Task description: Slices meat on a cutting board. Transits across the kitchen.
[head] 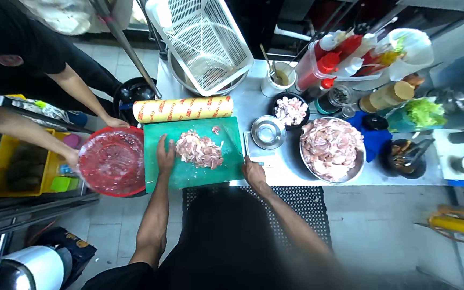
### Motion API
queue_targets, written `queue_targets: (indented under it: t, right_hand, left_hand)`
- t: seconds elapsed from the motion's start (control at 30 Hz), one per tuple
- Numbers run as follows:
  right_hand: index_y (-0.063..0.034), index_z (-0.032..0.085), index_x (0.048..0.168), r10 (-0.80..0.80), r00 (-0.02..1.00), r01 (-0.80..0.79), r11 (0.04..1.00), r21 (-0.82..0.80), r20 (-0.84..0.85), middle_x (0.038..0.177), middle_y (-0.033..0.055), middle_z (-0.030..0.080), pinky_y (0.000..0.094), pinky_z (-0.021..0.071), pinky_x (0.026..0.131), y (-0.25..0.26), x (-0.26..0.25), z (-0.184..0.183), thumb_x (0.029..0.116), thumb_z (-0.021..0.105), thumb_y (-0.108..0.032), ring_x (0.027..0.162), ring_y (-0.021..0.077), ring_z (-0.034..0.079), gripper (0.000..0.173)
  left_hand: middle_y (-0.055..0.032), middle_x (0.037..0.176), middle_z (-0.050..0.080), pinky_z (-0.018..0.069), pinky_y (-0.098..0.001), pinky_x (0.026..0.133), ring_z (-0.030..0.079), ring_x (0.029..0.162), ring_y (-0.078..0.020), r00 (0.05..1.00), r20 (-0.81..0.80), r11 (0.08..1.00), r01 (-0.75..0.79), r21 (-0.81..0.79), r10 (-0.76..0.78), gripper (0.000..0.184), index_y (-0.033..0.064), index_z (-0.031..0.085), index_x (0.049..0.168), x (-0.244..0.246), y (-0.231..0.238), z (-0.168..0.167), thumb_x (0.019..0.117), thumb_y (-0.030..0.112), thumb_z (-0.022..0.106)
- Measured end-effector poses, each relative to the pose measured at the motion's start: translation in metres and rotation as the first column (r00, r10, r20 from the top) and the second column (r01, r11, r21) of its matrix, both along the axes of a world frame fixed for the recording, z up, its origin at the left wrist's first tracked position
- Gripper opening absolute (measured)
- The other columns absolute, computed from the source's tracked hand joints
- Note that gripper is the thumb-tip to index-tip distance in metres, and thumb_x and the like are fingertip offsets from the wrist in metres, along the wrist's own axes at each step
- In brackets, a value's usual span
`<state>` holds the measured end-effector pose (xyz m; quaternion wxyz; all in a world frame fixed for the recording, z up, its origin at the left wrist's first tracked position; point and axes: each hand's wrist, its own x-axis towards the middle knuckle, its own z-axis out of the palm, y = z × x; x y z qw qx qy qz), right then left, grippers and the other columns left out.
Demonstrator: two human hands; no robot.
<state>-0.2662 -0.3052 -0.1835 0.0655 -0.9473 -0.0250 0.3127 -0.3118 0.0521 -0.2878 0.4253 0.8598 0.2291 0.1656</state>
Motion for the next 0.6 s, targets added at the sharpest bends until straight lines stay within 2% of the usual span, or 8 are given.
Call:
queue_targets:
  t: [0.07,0.17,0.27,0.33,0.37,0.43,0.47,0.6]
  right_hand:
    - [-0.0153,0.049,0.147,0.022,1.0,-0.022,1.0,-0.007,-0.018,0.116,0.0221,0.07,0.0584,0.0553,0.089,0.007,0.005,-0.014,0.1085,0.037,-0.029,0.109,0.0421,0.069,0.043]
    - [-0.0139,0.046,0.148,0.143,0.989,-0.141,0.989,0.05,-0.046,0.115,0.0237,0.069,0.059,0.0558,0.088,0.028,0.001,-0.03,0.109,0.036,-0.025,0.107,0.0432,0.069,0.042]
    - [-0.0124,0.048,0.145,0.265,0.962,-0.257,0.96,0.112,-0.065,0.113,0.0247,0.07,0.0603,0.0558,0.087,0.049,-0.01,-0.028,0.1088,0.035,-0.022,0.106,0.0451,0.069,0.04]
    - [-0.0112,0.049,0.144,0.316,0.945,-0.304,0.943,0.136,-0.079,0.114,0.0246,0.069,0.0605,0.0557,0.087,0.055,-0.013,-0.025,0.1082,0.037,-0.021,0.107,0.045,0.068,0.039]
    - [-0.0113,0.049,0.143,0.346,0.935,-0.332,0.932,0.142,-0.082,0.113,0.0247,0.069,0.061,0.0556,0.087,0.055,-0.013,-0.024,0.1077,0.038,-0.02,0.107,0.0453,0.068,0.039]
    - [-0.0115,0.048,0.144,0.398,0.913,-0.384,0.912,0.145,-0.09,0.112,0.0255,0.068,0.0617,0.0553,0.086,0.049,-0.011,-0.02,0.1072,0.037,-0.019,0.106,0.0464,0.068,0.039]
    - [-0.0113,0.048,0.143,0.415,0.906,-0.402,0.905,0.139,-0.083,0.111,0.0255,0.068,0.0616,0.0552,0.085,0.044,-0.009,-0.018,0.1075,0.037,-0.019,0.105,0.0466,0.068,0.038]
    - [-0.0105,0.052,0.141,0.38,0.925,-0.379,0.918,0.113,0.012,0.118,0.0274,0.066,0.062,0.0542,0.086,0.032,0.007,-0.012,0.1097,0.036,-0.026,0.106,0.0478,0.067,0.038]
  left_hand:
    - [-0.0155,0.154,0.048,0.0337,-0.0479,0.121,0.042,0.146,-0.027,1.0,-0.02,1.0,0.004,0.004,-0.004,0.057,0.0084,0.048,0.151,0.006,-0.004,-0.006,0.1082,0.046,0.043]
    - [-0.0114,0.159,0.043,0.0165,-0.0555,0.126,0.033,0.151,-0.0292,0.994,-0.057,0.994,0.095,0.061,-0.092,0.058,0.011,0.045,0.153,0.022,-0.02,-0.017,0.1077,0.046,0.042]
    - [-0.0082,0.162,0.04,0.0128,-0.055,0.127,0.031,0.153,-0.0263,0.985,-0.06,0.984,0.165,0.069,-0.161,0.059,0.0147,0.039,0.158,0.028,-0.035,-0.023,0.1074,0.045,0.04]
    - [-0.0076,0.158,0.047,0.0181,-0.0518,0.127,0.038,0.149,-0.0227,0.98,-0.016,0.98,0.198,0.037,-0.198,0.055,0.0146,0.045,0.154,0.027,-0.038,-0.023,0.1084,0.045,0.04]
    - [-0.0074,0.154,0.051,0.025,-0.0495,0.125,0.044,0.145,-0.0212,0.977,0.009,0.977,0.212,-0.008,-0.212,0.051,0.015,0.049,0.152,0.026,-0.037,-0.02,0.1088,0.042,0.04]
    - [-0.0064,0.145,0.058,0.0441,-0.0463,0.114,0.057,0.132,-0.0188,0.97,0.039,0.962,0.242,-0.127,-0.238,0.044,0.0168,0.055,0.147,0.019,-0.031,-0.011,0.1094,0.035,0.04]
    - [-0.0066,0.142,0.061,0.0487,-0.0459,0.109,0.06,0.127,-0.0185,0.966,0.053,0.948,0.26,-0.186,-0.255,0.042,0.0163,0.057,0.145,0.016,-0.029,-0.007,0.1092,0.031,0.039]
    - [-0.0083,0.13,0.068,0.057,-0.0421,0.093,0.068,0.109,-0.0177,0.962,0.106,0.909,0.274,-0.315,-0.253,0.044,0.0105,0.063,0.137,0.001,-0.019,0.005,0.1084,0.028,0.035]
